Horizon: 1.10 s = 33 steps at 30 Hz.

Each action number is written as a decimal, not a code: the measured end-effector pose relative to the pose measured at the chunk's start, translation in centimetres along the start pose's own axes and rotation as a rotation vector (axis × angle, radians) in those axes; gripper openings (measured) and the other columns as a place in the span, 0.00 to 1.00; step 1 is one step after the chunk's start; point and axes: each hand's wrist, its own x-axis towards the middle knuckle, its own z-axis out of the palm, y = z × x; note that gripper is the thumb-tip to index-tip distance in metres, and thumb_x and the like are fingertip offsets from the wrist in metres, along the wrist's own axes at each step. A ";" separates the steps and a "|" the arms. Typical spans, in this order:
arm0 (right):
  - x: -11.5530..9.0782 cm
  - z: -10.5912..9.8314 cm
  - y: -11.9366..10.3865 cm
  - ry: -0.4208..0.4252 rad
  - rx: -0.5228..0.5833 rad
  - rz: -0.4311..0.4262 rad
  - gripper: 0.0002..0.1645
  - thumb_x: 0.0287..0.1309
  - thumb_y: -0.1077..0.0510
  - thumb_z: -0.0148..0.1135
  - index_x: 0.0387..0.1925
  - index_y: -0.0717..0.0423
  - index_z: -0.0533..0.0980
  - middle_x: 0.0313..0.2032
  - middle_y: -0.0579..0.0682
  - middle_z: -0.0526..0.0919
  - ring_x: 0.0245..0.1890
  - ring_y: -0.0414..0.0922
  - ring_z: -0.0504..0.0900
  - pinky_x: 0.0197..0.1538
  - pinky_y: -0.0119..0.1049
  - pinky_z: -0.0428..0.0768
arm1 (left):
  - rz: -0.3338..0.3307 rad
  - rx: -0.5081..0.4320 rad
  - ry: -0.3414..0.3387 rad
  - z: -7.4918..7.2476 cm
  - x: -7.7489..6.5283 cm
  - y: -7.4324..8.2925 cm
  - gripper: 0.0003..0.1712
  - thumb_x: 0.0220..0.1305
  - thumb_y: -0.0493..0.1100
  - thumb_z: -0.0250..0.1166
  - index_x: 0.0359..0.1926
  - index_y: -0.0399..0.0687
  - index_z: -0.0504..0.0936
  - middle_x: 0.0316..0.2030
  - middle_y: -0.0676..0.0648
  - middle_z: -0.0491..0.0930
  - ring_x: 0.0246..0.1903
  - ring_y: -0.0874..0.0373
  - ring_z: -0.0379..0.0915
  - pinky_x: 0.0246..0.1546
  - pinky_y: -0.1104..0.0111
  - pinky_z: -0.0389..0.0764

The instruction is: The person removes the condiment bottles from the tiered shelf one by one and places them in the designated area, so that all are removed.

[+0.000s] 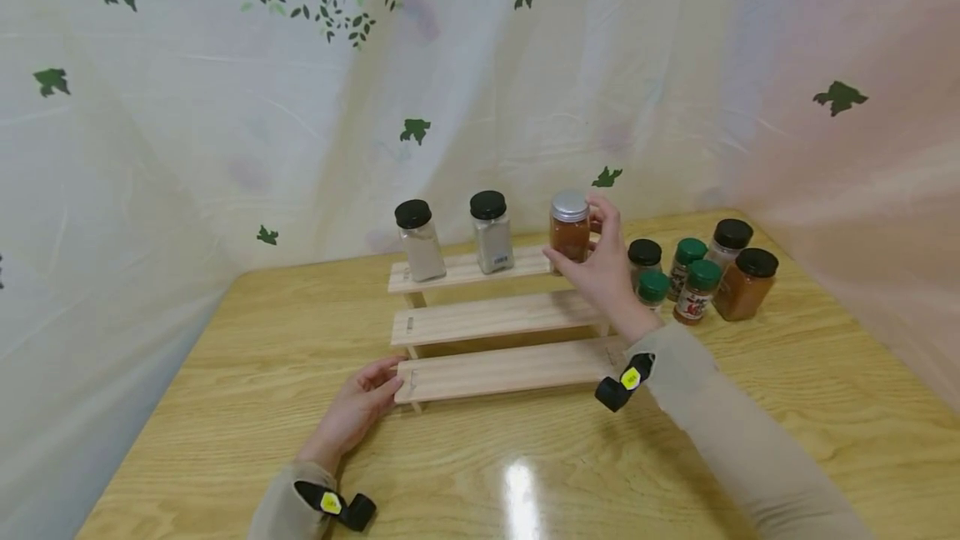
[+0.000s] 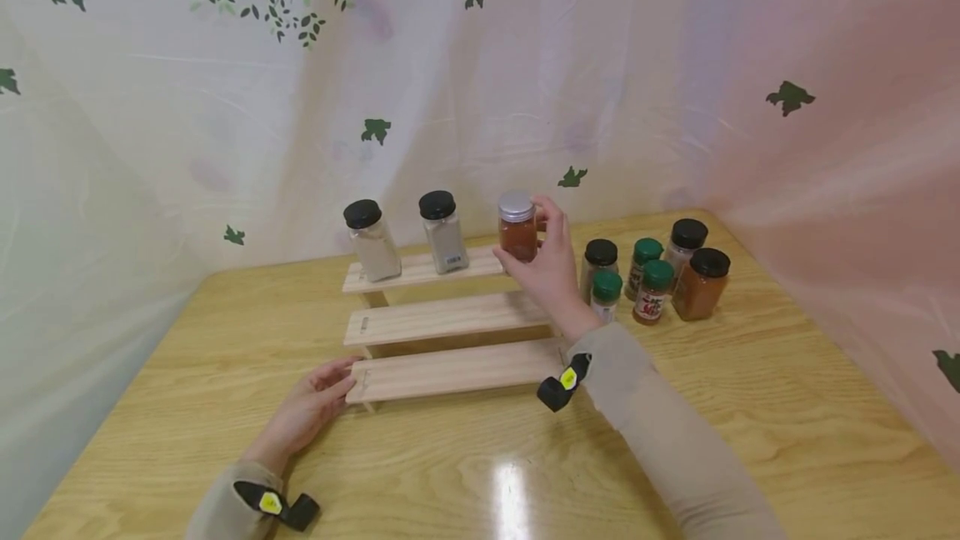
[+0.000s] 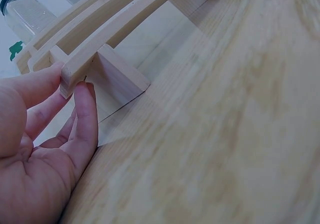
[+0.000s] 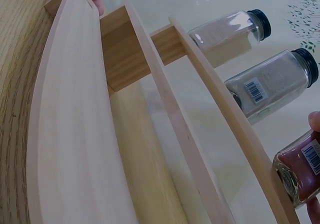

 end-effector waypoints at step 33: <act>-4.3 -2.2 0.6 -0.104 0.020 -0.069 0.48 0.41 0.71 0.73 0.61 0.61 0.55 0.59 0.62 0.63 0.57 0.59 0.67 0.54 0.59 0.70 | 0.027 0.000 -0.022 0.1 0.1 -0.1 0.22 0.67 0.35 0.57 0.61 0.39 0.70 0.39 0.54 0.72 0.37 0.67 0.72 0.38 0.76 0.75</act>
